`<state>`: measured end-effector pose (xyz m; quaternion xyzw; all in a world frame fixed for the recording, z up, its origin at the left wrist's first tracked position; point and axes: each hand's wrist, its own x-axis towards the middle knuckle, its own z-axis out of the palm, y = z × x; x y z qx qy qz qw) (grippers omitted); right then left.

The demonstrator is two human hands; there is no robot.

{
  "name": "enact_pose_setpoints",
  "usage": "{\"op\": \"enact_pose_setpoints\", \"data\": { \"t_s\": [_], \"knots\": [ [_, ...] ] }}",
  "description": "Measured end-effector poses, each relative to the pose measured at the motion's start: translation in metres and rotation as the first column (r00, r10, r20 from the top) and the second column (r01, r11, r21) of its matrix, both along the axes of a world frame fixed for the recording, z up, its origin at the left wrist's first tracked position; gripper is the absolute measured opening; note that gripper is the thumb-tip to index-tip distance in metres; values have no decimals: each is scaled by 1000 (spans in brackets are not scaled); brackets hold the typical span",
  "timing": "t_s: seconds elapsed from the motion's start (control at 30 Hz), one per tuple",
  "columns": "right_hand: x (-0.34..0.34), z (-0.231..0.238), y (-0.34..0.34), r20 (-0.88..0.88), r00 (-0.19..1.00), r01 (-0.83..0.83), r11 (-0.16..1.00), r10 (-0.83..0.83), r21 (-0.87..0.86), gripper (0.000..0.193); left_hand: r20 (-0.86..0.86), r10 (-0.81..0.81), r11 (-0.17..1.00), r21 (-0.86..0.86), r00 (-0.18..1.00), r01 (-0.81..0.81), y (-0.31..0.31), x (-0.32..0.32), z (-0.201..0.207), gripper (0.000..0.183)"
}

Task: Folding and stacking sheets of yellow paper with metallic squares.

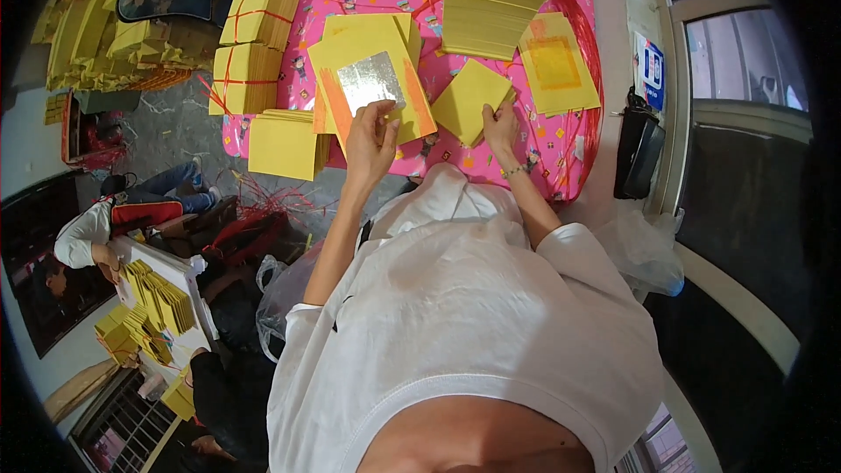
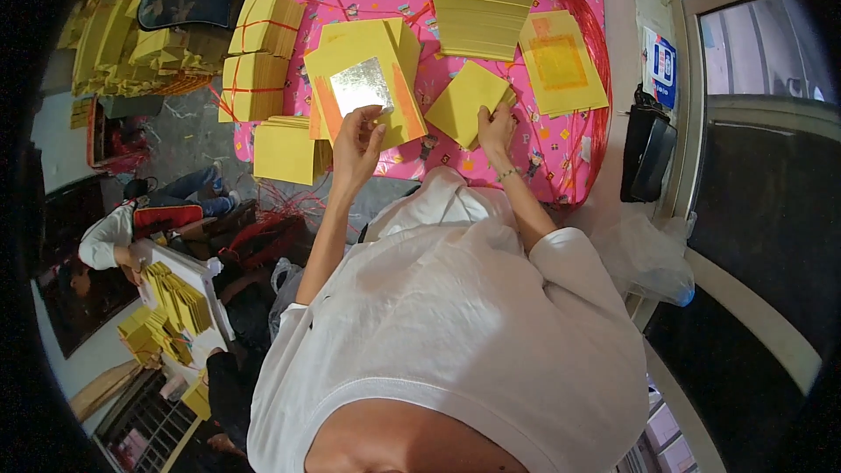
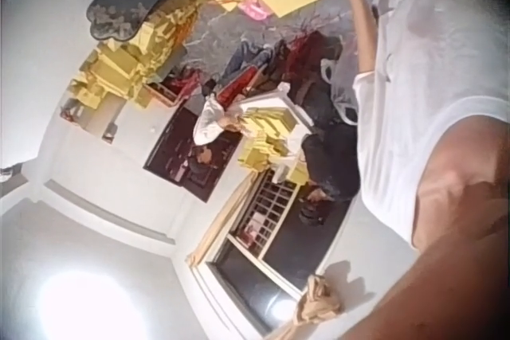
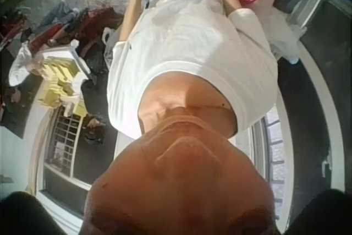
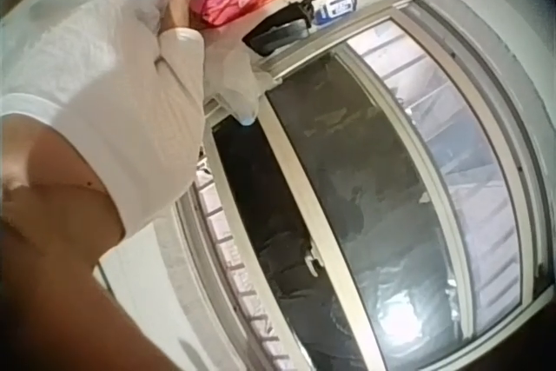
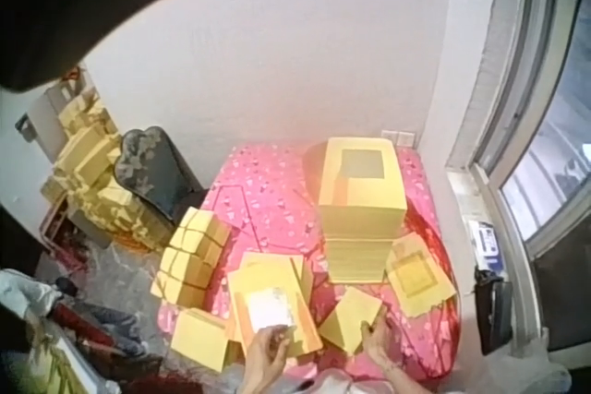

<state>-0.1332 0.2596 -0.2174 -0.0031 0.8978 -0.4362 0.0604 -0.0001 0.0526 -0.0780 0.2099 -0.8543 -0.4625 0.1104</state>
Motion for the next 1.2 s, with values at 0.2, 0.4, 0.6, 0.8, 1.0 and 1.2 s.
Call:
{"op": "enact_pose_setpoints", "data": {
  "t_s": [0.2, 0.4, 0.6, 0.8, 1.0, 1.2],
  "knots": [
    [2, 15, -5, 8, 999, -36, 987, 35, 155, 29, 54, -64, 992, -102, 996, 70, 0, 1, 11, 31],
    [4, 17, -1, -145, 989, 10, 989, 11, 147, 37, 40, -111, 981, -158, 993, 116, 3, 6, 25, 41],
    [4, 16, 2, -284, 958, 60, 995, -36, 78, 48, 130, -161, 902, -383, 978, 200, -2, 11, 22, 43],
    [28, 46, -5, -166, 982, -115, 979, 87, -166, 14, 98, -178, 892, -404, 979, 202, -9, 13, 13, 42],
    [46, 68, -11, -12, 975, -214, 931, 220, -294, 9, 84, -213, 929, -291, 973, 228, -18, 14, 21, 30],
    [48, 84, -26, 20, 947, -286, 873, 320, -396, 8, 62, -184, 978, -91, 981, 189, -25, 16, 14, 15]
  ]
}}
